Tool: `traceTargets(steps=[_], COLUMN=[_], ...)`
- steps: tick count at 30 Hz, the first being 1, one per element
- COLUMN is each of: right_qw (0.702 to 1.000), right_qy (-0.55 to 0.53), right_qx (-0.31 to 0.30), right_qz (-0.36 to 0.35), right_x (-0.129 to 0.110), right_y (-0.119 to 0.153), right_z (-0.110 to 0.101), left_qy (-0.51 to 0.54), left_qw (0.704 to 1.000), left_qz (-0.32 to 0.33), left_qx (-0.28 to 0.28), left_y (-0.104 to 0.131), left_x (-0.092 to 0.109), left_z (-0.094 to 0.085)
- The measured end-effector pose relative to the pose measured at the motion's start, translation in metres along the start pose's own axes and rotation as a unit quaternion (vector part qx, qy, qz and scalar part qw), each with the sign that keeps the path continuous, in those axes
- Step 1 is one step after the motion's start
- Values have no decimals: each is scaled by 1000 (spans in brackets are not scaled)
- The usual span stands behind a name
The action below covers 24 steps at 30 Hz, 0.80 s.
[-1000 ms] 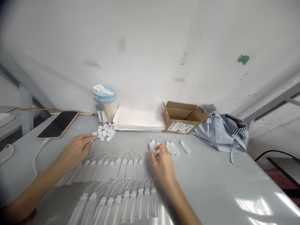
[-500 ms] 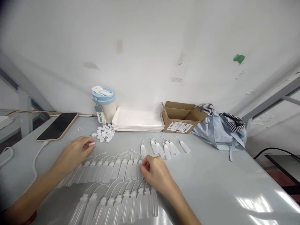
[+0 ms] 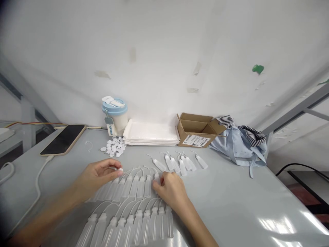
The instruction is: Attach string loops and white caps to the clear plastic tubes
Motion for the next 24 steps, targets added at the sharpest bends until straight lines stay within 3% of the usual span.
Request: traceTargets(steps=[5,8,11,14,18,24], right_qw=[985,970,955,940,931,937], right_qy=[-144,-170,-175,-183,-199,-152], right_qx=[21,30,35,40,39,53], right_qz=[-98,-173,-236,-285,-302,-310], right_x=[-18,-33,-45,-54,-56,-55], right_y=[8,19,28,34,37,38], right_z=[-14,-19,-19,-17,-13,-11], left_qy=[50,79,92,94,85,55], left_qw=[997,994,993,992,985,989], left_qz=[-4,1,10,65,132,118], left_qx=[-50,-78,-76,-53,-68,-71], left_y=[9,15,20,26,31,28], left_x=[11,17,18,24,31,28], left_z=[14,25,33,38,45,45])
Point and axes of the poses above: each hand's wrist, its own y-axis away from the middle knuckle, its own z-axis out of the palm, x = y × z, the point moved 6 cm from there along -y, towards the middle knuckle, and after that the axes turned 1 degree about -y, right-handed, at the moved point
